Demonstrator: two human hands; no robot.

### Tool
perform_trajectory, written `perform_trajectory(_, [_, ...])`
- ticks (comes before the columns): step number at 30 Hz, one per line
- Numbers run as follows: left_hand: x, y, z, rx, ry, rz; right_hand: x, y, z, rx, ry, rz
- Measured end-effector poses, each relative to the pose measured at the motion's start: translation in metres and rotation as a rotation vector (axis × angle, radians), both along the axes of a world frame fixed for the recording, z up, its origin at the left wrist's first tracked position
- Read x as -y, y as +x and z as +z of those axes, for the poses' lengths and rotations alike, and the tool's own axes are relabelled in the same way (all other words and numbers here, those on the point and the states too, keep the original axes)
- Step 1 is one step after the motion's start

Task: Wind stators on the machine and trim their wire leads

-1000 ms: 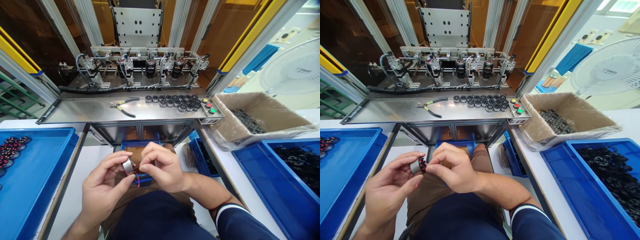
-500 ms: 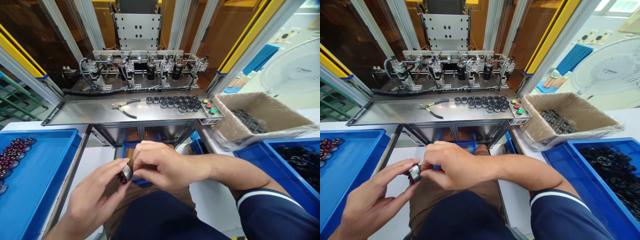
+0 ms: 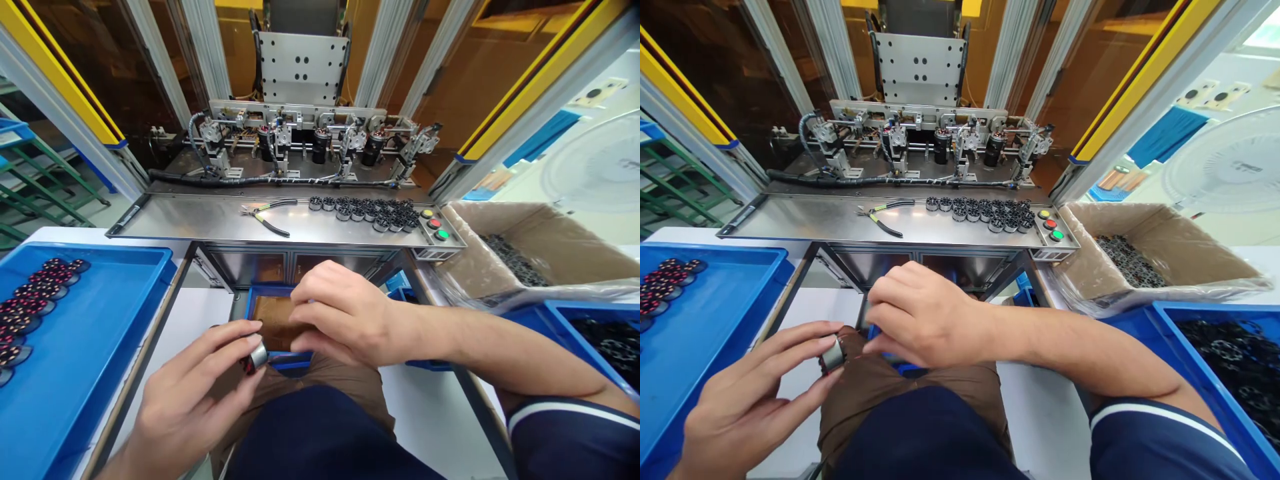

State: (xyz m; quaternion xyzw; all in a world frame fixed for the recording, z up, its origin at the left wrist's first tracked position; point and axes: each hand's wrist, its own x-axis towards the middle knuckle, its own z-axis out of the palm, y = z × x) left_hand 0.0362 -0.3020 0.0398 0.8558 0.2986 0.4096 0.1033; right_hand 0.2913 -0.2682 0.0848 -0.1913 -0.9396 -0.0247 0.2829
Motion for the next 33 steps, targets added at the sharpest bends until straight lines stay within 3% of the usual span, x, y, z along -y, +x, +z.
perform_trajectory(3, [0.001,0.0,-0.003,-0.027,0.084,0.084,0.004,-0.018,-0.003,-0.121,-0.013,0.05])
perform_trajectory(8, [0.006,-0.009,-0.003,-0.021,0.059,0.11,0.0,-0.049,-0.007,0.004,-0.008,0.13])
perform_trajectory(13, [0.014,-0.033,-0.008,0.101,-0.156,0.115,-0.012,-0.063,-0.001,0.108,0.0,0.313])
perform_trajectory(16, [0.019,-0.05,-0.018,0.229,-0.335,0.134,-0.03,-0.062,-0.001,0.169,-0.051,0.346])
perform_trajectory(19, [0.02,-0.061,-0.031,0.47,-0.445,0.194,-0.075,-0.052,-0.013,0.085,-0.078,0.225])
perform_trajectory(21, [0.018,-0.062,-0.036,0.636,-0.448,0.265,-0.116,-0.041,-0.026,0.019,-0.121,-0.002])
perform_trajectory(23, [0.014,-0.059,-0.04,0.747,-0.44,0.342,-0.155,-0.028,-0.041,0.047,-0.19,-0.352])
perform_trajectory(25, [0.009,-0.052,-0.041,0.799,-0.456,0.393,-0.181,-0.016,-0.056,0.084,-0.218,-0.494])
perform_trajectory(29, [0.002,-0.038,-0.04,0.853,-0.445,0.367,-0.196,-0.008,-0.079,0.175,-0.261,-0.595])
perform_trajectory(33, [-0.002,-0.026,-0.037,0.875,-0.35,0.255,-0.196,-0.011,-0.085,0.266,-0.308,-0.616])
